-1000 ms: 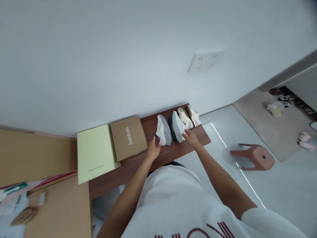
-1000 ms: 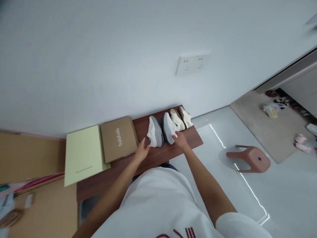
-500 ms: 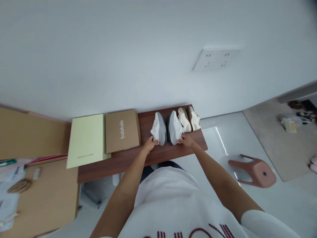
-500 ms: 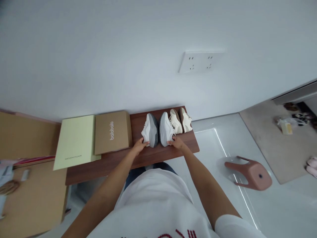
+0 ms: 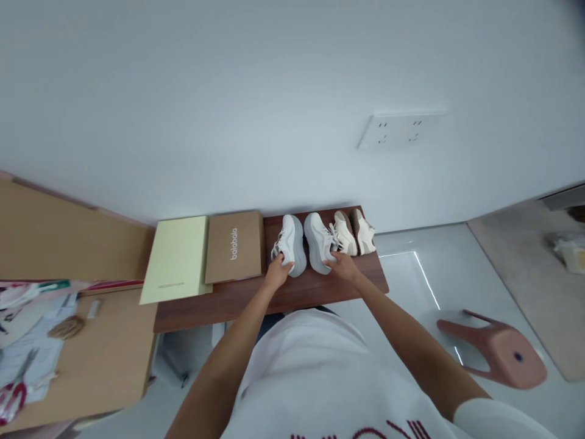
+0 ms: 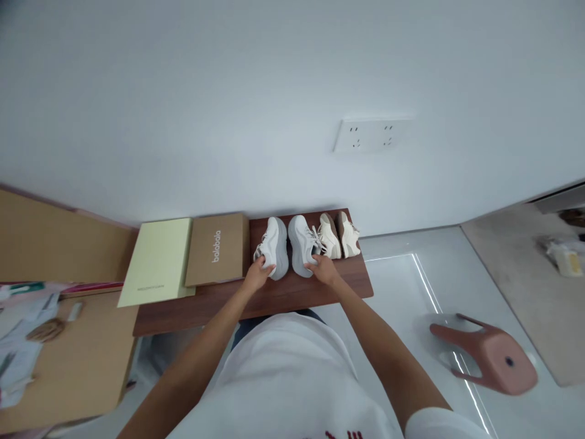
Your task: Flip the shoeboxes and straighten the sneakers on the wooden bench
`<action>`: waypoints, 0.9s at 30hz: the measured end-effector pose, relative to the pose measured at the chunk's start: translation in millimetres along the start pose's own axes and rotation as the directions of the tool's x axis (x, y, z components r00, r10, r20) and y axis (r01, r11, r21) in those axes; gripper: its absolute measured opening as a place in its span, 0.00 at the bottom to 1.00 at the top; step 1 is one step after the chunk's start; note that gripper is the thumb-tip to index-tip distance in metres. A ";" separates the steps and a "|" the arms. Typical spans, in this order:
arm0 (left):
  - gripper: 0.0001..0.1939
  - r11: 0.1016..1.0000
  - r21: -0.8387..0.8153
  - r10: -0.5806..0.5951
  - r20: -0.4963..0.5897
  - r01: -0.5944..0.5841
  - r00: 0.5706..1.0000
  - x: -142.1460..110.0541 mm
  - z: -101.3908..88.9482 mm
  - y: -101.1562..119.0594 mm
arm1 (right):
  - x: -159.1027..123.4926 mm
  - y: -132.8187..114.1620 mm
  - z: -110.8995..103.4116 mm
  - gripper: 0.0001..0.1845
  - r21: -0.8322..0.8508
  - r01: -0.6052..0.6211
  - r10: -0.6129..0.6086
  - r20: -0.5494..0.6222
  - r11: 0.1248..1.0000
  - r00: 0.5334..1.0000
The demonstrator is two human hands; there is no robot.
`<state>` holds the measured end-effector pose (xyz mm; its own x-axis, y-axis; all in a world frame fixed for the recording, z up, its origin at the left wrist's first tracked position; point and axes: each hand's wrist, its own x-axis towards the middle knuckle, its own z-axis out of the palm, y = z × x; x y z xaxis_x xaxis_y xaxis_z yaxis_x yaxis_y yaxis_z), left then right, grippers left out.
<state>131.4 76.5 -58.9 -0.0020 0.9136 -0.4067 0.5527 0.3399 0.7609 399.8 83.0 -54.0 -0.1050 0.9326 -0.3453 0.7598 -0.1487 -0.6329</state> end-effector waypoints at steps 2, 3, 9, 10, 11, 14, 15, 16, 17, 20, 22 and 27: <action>0.15 0.994 0.113 0.008 -0.014 -0.006 1.000 -2.1 -0.4 7.0 | 2.6 -9.4 -3.3 0.14 -0.138 0.017 -0.016 0.011 0.990 1.000; 0.17 0.988 0.152 0.017 -0.013 -0.015 1.000 -2.5 0.2 9.6 | 3.7 -13.9 -4.5 0.15 -0.200 0.034 -0.030 0.023 0.979 0.999; 0.23 0.927 0.332 0.176 0.030 -0.176 0.984 -0.1 2.3 10.8 | 6.3 -35.9 -6.7 0.19 -0.426 0.107 -0.073 0.096 0.898 0.993; 0.23 0.916 0.357 0.181 0.036 -0.182 0.983 -0.1 2.2 10.0 | 6.3 -39.4 -6.2 0.20 -0.448 0.108 -0.064 0.112 0.887 0.992; 0.23 0.906 0.382 0.182 0.040 -0.183 0.983 -0.5 2.4 9.6 | 6.3 -43.1 -5.5 0.20 -0.468 0.108 -0.056 0.124 0.877 0.991; 0.23 0.868 0.464 0.178 0.036 -0.174 0.983 -4.3 5.0 12.0 | 6.2 -54.7 -1.7 0.18 -0.507 0.116 -0.048 0.146 0.854 0.988; 0.22 0.854 0.494 0.169 0.032 -0.163 0.985 -6.1 6.6 14.0 | 6.3 -58.6 0.1 0.18 -0.516 0.122 -0.051 0.148 0.848 0.988; 0.22 0.840 0.523 0.156 0.027 -0.147 0.987 -7.8 8.5 16.2 | 6.4 -62.4 2.2 0.17 -0.523 0.129 -0.058 0.150 0.843 0.987; 0.21 0.825 0.551 0.139 0.021 -0.128 0.990 -9.4 10.5 18.6 | 6.8 -66.0 4.7 0.17 -0.529 0.140 -0.068 0.153 0.837 0.986; 0.20 0.779 0.622 0.089 0.018 -0.080 0.996 -12.0 15.6 24.1 | 9.0 -75.3 13.2 0.15 -0.543 0.180 -0.102 0.172 0.820 0.980; 0.21 0.754 0.654 0.077 0.016 -0.069 0.997 -12.0 17.0 24.9 | 11.3 -80.2 19.4 0.14 -0.549 0.190 -0.106 0.180 0.814 0.978; 0.22 0.704 0.707 0.054 0.034 -0.062 0.998 -11.8 14.5 18.0 | 15.4 -86.5 34.6 0.14 -0.549 0.175 -0.091 0.177 0.817 0.980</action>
<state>153.5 68.6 -47.8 0.0561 0.9224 -0.3821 0.9788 0.0247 0.2033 310.2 98.8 -28.6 -0.2855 0.8695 -0.4032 0.9549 0.2222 -0.1970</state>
